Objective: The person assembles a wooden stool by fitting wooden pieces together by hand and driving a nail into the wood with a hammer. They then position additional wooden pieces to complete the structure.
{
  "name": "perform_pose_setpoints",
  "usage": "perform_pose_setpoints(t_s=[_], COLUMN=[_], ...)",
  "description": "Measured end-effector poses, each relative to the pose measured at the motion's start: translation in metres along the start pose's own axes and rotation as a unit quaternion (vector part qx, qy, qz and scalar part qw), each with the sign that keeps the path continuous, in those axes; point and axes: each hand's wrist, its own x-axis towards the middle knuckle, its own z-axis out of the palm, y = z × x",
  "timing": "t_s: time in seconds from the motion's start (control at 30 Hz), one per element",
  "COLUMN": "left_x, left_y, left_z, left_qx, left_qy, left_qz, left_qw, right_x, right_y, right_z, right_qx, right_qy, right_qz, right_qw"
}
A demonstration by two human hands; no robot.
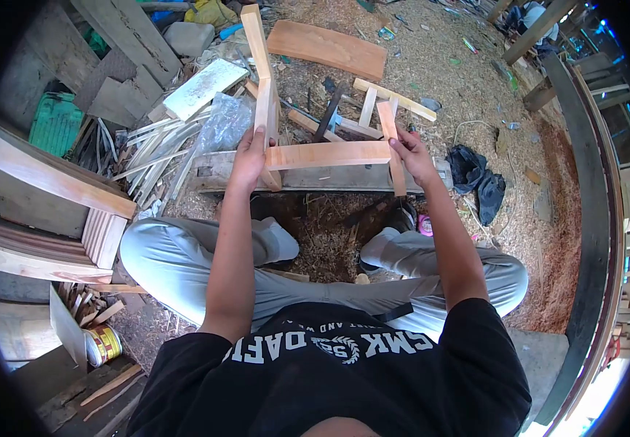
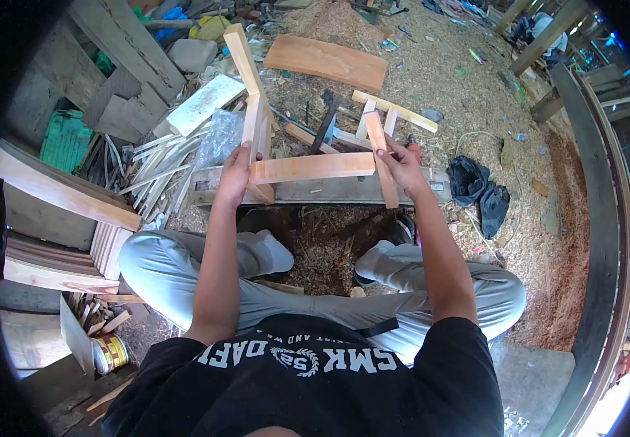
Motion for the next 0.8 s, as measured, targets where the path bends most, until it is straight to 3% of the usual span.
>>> perform_pose_setpoints(t_s=[0.03, 0.13, 0.53, 0.67, 0.73, 0.8], left_x=[-0.001, -0.001, -0.009, -0.013, -0.013, -0.011], left_y=[0.001, -0.001, 0.002, 0.004, 0.004, 0.003], left_z=[0.001, 0.003, 0.001, 0.003, 0.002, -0.002], left_qx=[0.001, 0.024, 0.035, 0.023, 0.014, -0.005], left_qy=[-0.003, -0.024, -0.092, -0.079, -0.073, -0.071], left_qz=[0.000, 0.000, 0.033, 0.028, 0.025, 0.024], left_qw=[1.000, 0.999, 0.995, 0.996, 0.997, 0.997], right_x=[0.000, 0.010, 0.029, 0.046, 0.051, 0.065], right_y=[-0.005, -0.017, -0.076, -0.042, -0.014, 0.024], right_z=[-0.001, -0.005, 0.031, 0.032, 0.027, 0.024], right_qx=[-0.066, -0.101, -0.164, -0.259, -0.315, -0.276], right_qy=[0.020, -0.003, -0.110, -0.119, -0.094, -0.093], right_qz=[-0.003, -0.034, -0.095, -0.080, -0.029, 0.015], right_qw=[0.998, 0.994, 0.976, 0.955, 0.944, 0.957])
